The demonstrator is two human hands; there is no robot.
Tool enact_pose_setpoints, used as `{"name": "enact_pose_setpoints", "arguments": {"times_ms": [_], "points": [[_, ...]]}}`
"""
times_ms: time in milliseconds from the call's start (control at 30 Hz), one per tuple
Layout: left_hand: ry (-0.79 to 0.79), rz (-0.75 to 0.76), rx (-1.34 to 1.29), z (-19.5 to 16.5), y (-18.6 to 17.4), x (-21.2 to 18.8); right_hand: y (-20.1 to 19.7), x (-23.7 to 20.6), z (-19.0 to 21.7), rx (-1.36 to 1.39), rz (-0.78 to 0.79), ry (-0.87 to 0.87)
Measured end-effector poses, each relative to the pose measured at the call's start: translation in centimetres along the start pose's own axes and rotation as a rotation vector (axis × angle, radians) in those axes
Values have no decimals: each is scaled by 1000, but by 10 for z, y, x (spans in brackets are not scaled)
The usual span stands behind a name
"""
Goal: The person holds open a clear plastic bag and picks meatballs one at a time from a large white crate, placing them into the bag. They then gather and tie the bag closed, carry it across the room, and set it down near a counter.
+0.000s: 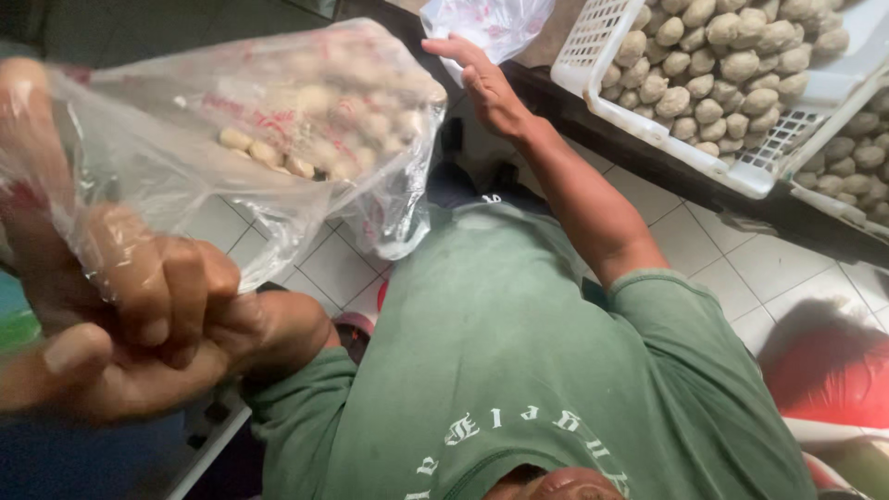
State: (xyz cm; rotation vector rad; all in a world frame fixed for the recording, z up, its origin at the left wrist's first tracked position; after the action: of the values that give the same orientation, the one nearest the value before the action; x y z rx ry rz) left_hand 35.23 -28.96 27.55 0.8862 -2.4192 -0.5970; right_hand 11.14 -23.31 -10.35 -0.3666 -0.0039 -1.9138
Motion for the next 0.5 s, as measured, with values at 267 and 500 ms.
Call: {"name": "enact_pose_setpoints", "arguments": {"times_ms": [267,500], "points": [[-240,-328,317,66,-14,-52,58,-58,109,269,33,-216],[-496,-303,169,87,-100,-82,24,-109,18,-1,-4,239]]}}
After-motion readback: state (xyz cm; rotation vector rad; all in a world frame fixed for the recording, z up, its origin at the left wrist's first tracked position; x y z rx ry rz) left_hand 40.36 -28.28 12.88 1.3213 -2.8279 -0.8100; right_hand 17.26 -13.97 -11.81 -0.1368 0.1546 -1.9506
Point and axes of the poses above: each hand's wrist, its own x-axis towards the middle knuckle, its own y-axis out of the palm, z = x × y, the point moved 2 cm from there along x, towards the middle knuckle, and after that the axes turned 2 degrees about x, right-handed, at the moved point
